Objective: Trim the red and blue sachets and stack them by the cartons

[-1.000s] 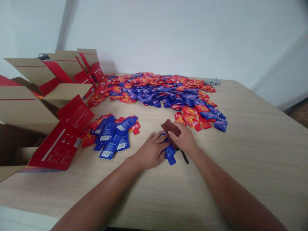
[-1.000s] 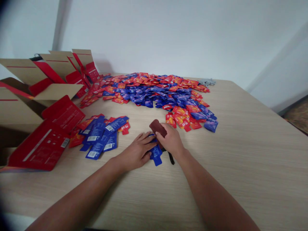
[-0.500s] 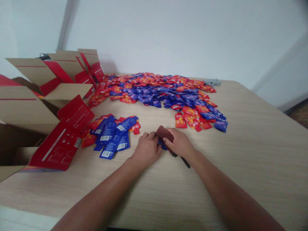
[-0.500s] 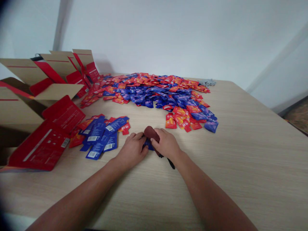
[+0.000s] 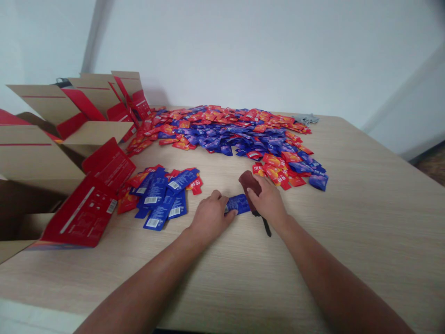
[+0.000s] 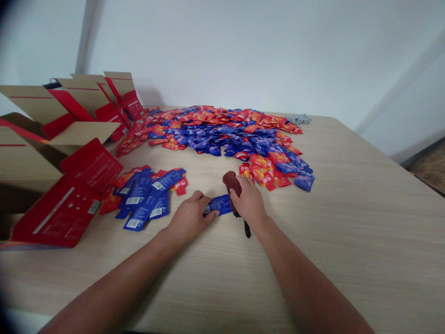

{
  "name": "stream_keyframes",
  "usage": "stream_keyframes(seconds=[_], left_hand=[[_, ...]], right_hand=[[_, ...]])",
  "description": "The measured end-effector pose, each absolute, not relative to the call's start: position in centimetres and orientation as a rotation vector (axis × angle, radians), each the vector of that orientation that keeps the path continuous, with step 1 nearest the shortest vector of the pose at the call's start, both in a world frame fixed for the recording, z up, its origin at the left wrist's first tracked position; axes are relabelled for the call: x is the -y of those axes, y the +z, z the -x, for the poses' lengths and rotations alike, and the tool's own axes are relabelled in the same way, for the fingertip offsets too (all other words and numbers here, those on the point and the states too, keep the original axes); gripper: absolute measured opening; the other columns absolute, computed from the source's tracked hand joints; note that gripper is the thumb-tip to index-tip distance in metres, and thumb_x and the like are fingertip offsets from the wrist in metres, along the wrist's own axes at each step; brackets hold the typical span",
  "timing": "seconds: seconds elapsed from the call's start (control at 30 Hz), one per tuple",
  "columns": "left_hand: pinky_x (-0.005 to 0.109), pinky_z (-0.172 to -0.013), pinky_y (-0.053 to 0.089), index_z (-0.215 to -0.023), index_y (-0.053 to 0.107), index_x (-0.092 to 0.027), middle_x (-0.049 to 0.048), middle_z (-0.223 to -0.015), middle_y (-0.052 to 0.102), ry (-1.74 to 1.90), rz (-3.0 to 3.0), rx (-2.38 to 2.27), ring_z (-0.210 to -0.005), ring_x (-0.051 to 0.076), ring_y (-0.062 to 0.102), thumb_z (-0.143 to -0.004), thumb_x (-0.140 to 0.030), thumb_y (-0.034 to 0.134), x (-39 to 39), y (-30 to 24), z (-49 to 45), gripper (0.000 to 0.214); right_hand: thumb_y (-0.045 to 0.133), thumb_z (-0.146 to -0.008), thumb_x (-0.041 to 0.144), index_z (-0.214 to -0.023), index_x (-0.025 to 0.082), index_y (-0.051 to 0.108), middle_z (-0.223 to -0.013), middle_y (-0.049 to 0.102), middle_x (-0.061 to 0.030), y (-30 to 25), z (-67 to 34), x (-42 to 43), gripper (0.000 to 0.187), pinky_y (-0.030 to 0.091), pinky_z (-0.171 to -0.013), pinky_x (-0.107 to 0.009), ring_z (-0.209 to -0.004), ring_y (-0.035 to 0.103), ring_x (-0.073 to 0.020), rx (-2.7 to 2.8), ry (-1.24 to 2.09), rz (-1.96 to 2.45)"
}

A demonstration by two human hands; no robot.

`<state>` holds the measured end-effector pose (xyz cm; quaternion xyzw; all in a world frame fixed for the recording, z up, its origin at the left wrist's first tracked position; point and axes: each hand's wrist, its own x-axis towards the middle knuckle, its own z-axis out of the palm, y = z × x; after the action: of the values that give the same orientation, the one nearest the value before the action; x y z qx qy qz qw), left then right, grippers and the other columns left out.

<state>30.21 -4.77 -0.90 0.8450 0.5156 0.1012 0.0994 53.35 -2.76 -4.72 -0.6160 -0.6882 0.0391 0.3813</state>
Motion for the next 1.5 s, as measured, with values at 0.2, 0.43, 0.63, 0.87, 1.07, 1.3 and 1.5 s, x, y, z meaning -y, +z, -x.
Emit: stream_keyframes(seconds=[0.2,0.43,0.63,0.87,1.07,1.3,1.5], left_hand=[[0.038,-0.085,0.055,-0.111,0.075,-0.02,0.0113,-0.111,0.064,0.33,-2.458,-1.638,-0.095,0.027,0.068,-0.1,-0.051,0.064,4.7,-1.5,-30.2,0.035],[0.036,-0.089,0.056,-0.111,0.076,-0.018,0.011,-0.109,0.064,0.373,-2.421,-1.492,-0.096,0.024,0.068,-0.098,-0.029,0.06,4.6,-1.1,-30.4,0.023],[0.036,-0.087,0.055,-0.109,0.076,-0.019,0.0098,-0.107,0.065,0.366,-2.468,-1.447,-0.091,0.023,0.068,-0.097,-0.03,0.06,4.9,-0.9,-30.3,0.023],[0.036,-0.083,0.055,-0.106,0.078,-0.02,0.0095,-0.105,0.065,0.332,-2.479,-1.443,-0.088,0.023,0.068,-0.097,-0.037,0.063,5.0,-0.8,-30.3,0.024],[0.036,-0.084,0.055,-0.111,0.078,-0.021,0.0096,-0.108,0.066,0.334,-2.473,-1.447,-0.09,0.023,0.069,-0.097,-0.041,0.065,5.1,-0.8,-30.3,0.027],[0.036,-0.087,0.056,-0.108,0.079,-0.021,0.0099,-0.11,0.068,0.401,-2.477,-1.446,-0.096,0.025,0.07,-0.095,-0.035,0.065,4.9,-1.4,-30.3,0.024],[0.034,-0.084,0.055,-0.101,0.08,-0.022,0.0084,-0.107,0.068,0.404,-2.451,-1.444,-0.094,0.023,0.07,-0.096,-0.037,0.066,4.8,-1.5,-30.3,0.021]], right_hand=[[0.064,-0.095,0.028,-0.147,0.026,0.059,-0.139,0.068,-0.0115,-3.0,-51.7,4.2,0.052,0.053,-0.115,-0.051,-0.13,0.065,-0.0304,1.794,0.223,1.289],[0.066,-0.094,0.024,-0.145,0.027,0.062,-0.137,0.069,-0.0096,-3.9,-51.2,4.2,0.051,0.057,-0.108,-0.045,-0.124,0.068,-0.028,2.061,0.378,1.315],[0.066,-0.096,0.031,-0.144,0.023,0.065,-0.134,0.072,-0.013,-4.7,-52.1,3.3,0.048,0.056,-0.107,-0.048,-0.12,0.07,-0.0313,1.97,0.274,1.537],[0.064,-0.094,0.027,-0.142,0.018,0.066,-0.138,0.071,-0.0181,-4.9,-53.1,2.8,0.049,0.055,-0.108,-0.053,-0.124,0.069,-0.0358,1.864,0.162,1.674],[0.067,-0.094,0.029,-0.137,0.02,0.067,-0.129,0.074,-0.014,-3.7,-52.4,3.4,0.044,0.057,-0.105,-0.051,-0.117,0.071,-0.0327,1.716,0.179,1.466],[0.066,-0.093,0.022,-0.14,0.025,0.064,-0.128,0.072,-0.0089,-2.8,-51.0,4.7,0.047,0.056,-0.104,-0.043,-0.117,0.069,-0.0268,2.048,0.43,1.201],[0.065,-0.097,0.026,-0.144,0.023,0.062,-0.128,0.072,-0.0093,-3.8,-50.7,4.4,0.048,0.055,-0.103,-0.04,-0.118,0.068,-0.0267,2.089,0.423,1.373]])
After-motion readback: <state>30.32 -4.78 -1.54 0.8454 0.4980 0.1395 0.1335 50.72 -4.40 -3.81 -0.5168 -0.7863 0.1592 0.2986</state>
